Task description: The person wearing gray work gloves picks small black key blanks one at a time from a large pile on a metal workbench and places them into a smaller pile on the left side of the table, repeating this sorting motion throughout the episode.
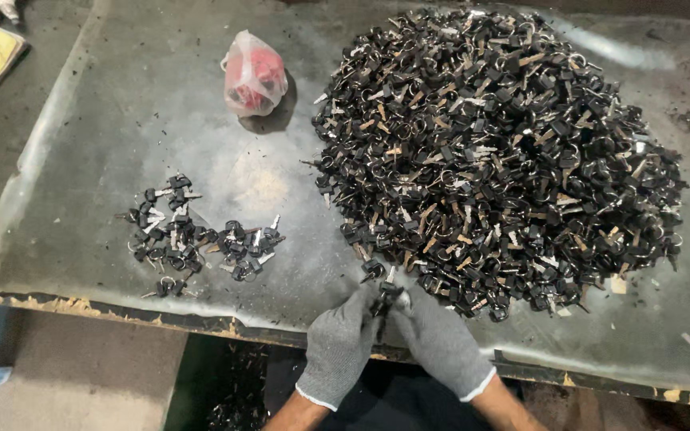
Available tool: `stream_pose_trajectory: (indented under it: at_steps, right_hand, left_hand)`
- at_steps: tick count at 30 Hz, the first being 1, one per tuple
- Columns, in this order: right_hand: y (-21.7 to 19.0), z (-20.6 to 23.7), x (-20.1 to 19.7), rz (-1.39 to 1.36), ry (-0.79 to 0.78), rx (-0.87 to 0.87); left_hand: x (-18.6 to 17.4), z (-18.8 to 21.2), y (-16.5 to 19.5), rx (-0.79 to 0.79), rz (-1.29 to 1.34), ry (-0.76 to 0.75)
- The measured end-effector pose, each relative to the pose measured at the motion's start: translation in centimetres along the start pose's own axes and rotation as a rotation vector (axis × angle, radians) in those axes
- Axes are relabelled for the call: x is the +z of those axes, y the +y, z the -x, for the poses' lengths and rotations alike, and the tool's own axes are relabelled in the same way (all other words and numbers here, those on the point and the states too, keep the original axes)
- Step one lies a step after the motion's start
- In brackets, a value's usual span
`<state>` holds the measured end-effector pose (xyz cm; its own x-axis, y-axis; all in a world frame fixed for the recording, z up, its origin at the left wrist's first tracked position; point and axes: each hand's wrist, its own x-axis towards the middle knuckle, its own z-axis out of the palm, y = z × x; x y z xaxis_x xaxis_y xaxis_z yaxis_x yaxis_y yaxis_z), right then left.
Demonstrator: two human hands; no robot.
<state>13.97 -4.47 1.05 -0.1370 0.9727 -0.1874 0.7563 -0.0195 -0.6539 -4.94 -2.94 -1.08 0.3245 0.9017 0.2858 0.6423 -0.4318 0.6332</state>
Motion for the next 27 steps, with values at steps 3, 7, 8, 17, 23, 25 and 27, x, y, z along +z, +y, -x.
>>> stream_pose_trajectory:
  at_steps: [3, 7, 8, 17, 23, 25, 27]
  right_hand:
    - [-0.5, 1.3, 0.6, 0.297, -0.113, 0.142]
    - [-0.7, 1.9, 0.8, 0.344, -0.191, 0.209]
    - [-0.8, 1.9, 1.0, 0.319, -0.209, 0.267]
    - [-1.0, 0.7, 0.7, 0.266, -0.287, 0.106]
    - [-1.2, -0.6, 0.0, 0.477, -0.173, 0.188]
    - [-1.3, -0.5, 0.2, 0.344, -0.229, 0.222]
    - [-1.0, -0.1, 0.5, 0.322, -0.262, 0.241]
  left_hand:
    - [0.1, 0.5, 0.0, 0.044, -0.115, -0.037]
    - [0.4, 0.3, -0.3, -0.082, -0.037, -0.078]
    - [0.5, 0.2, -0.4, -0.084, -0.047, -0.093]
    - [1.4, 0.5, -0.3, -0.044, -0.028, -0.09]
    - [1.0, 0.3, -0.1, -0.065, -0.012, -0.092]
    - [0.8, 0.2, -0.1, -0.071, -0.04, -0.091]
    - [0.6, 0.2, -0.2, 0.008, -0.029, -0.067]
